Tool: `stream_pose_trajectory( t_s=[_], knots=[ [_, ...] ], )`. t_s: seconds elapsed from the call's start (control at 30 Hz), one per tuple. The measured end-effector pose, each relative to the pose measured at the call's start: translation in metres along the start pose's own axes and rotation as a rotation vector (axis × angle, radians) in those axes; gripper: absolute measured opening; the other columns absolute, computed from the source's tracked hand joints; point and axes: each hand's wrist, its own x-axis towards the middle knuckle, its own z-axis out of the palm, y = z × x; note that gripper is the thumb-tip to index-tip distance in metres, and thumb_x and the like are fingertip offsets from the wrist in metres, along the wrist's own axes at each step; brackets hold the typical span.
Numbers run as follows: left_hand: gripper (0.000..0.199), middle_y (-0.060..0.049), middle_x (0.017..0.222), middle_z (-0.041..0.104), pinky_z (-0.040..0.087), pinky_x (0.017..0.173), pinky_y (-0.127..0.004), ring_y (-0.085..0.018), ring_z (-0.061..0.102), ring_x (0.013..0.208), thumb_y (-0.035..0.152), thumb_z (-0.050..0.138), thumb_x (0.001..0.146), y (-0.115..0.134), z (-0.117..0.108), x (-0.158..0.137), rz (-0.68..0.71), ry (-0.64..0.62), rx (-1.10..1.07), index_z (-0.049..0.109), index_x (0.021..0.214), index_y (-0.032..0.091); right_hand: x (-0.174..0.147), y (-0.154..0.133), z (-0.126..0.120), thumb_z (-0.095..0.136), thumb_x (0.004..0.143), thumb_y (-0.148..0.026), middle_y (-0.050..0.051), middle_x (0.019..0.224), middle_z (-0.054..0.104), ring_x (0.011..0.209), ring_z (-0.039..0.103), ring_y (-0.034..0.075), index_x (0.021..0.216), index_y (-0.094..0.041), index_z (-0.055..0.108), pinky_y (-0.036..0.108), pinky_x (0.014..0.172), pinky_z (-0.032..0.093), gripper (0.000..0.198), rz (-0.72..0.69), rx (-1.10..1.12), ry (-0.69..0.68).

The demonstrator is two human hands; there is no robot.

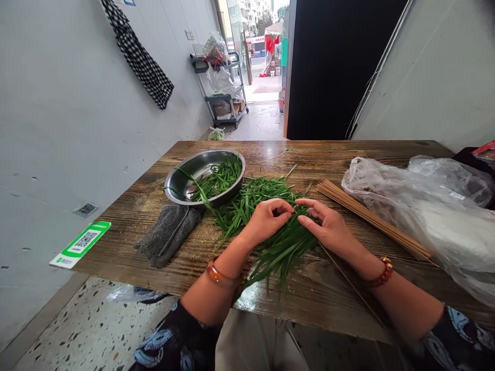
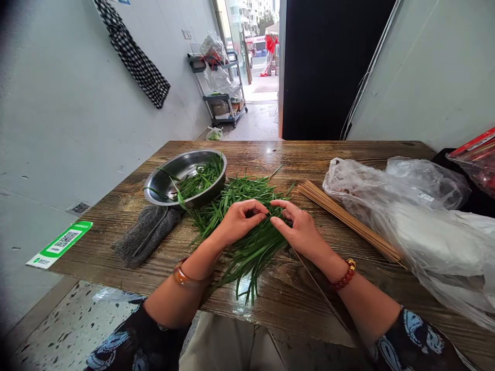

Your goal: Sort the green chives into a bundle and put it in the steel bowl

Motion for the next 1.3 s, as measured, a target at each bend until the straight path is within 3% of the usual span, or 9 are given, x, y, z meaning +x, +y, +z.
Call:
stream_pose_trajectory(
  t_s=[0.17,0.27,0.5,0.67,0.73,0.83,0.93,1.07,1.3],
  knots=[
    [0.011,-0.003,0.078,0.066,0.044,0.069,-0.023,-0.011,0.056,0.072,0.014,0.059,0.078,0.004,-0.002,-0.001,0.05,-0.076,0.025,0.07,0.078,0.014,-0.001,-0.001,-0.001,0.055,0.085,-0.036,-0.006,0.061,0.04,0.056,0.037,0.012,0.125,-0.017,0.06,0.025,0.056,0.031,0.044,-0.012,-0.02,0.003],
    [0.012,-0.004,0.08,0.068,0.044,0.07,-0.025,-0.013,0.058,0.075,0.017,0.06,0.079,0.005,-0.007,0.0,0.047,-0.057,0.048,0.071,0.079,0.014,-0.001,0.001,-0.001,0.055,0.086,-0.037,-0.005,0.061,0.041,0.057,0.038,0.012,0.117,-0.017,0.062,0.025,0.056,0.031,0.038,-0.012,-0.006,-0.012],
    [0.022,-0.003,0.083,0.063,0.045,0.063,-0.022,-0.011,0.055,0.069,0.029,0.06,0.082,-0.01,-0.03,0.006,-0.071,0.458,-0.028,0.065,0.098,0.013,0.0,0.006,0.001,0.057,0.085,-0.038,-0.004,0.064,0.044,0.06,0.042,0.013,0.1,-0.018,0.062,0.026,0.058,0.033,0.025,-0.003,0.014,0.0],
    [0.027,-0.008,0.114,0.058,0.047,0.066,-0.022,-0.01,0.057,0.075,0.019,0.06,0.081,-0.014,-0.034,0.006,0.032,0.606,0.22,0.062,0.107,0.017,0.0,0.005,0.001,0.057,0.084,-0.039,-0.004,0.063,0.045,0.059,0.043,0.013,0.097,-0.02,0.061,0.025,0.057,0.034,0.023,-0.017,0.006,0.006],
    [0.019,-0.006,0.104,0.062,0.047,0.069,-0.024,-0.011,0.057,0.075,0.017,0.057,0.083,-0.015,-0.031,0.007,0.072,0.546,0.296,0.065,0.1,0.017,0.0,0.005,0.001,0.057,0.084,-0.039,-0.005,0.063,0.045,0.058,0.042,0.013,0.098,-0.02,0.061,0.025,0.057,0.033,0.024,-0.022,0.008,-0.003],
    [0.012,-0.004,0.086,0.064,0.047,0.078,-0.028,-0.015,0.058,0.081,0.015,0.055,0.085,-0.019,-0.025,0.008,0.108,0.329,0.425,0.067,0.086,0.017,0.0,0.006,0.002,0.057,0.085,-0.039,-0.005,0.062,0.043,0.057,0.04,0.012,0.099,-0.019,0.06,0.025,0.055,0.032,0.024,-0.02,0.022,-0.017],
    [0.011,-0.008,0.094,0.065,0.046,0.086,-0.035,-0.021,0.058,0.092,0.016,0.058,0.084,-0.024,-0.02,0.008,0.094,0.199,0.655,0.069,0.087,0.018,0.001,0.005,0.002,0.057,0.084,-0.038,-0.006,0.061,0.04,0.056,0.038,0.012,0.099,-0.019,0.06,0.025,0.054,0.03,0.025,-0.013,0.034,-0.017],
    [0.011,-0.009,0.099,0.063,0.045,0.087,-0.038,-0.024,0.056,0.097,0.017,0.061,0.082,-0.027,-0.019,0.007,0.056,0.155,0.866,0.069,0.09,0.018,0.0,0.002,0.003,0.057,0.084,-0.038,-0.006,0.06,0.038,0.055,0.038,0.012,0.098,-0.019,0.061,0.026,0.054,0.03,0.025,-0.011,0.035,-0.022],
    [0.011,-0.008,0.093,0.062,0.045,0.081,-0.036,-0.023,0.055,0.091,0.014,0.056,0.083,-0.026,-0.02,0.008,0.036,0.136,0.959,0.065,0.08,0.019,0.001,0.006,0.006,0.056,0.085,-0.037,-0.007,0.059,0.036,0.055,0.037,0.012,0.1,-0.02,0.059,0.025,0.054,0.029,0.023,-0.04,0.042,-0.033]
  ],
)
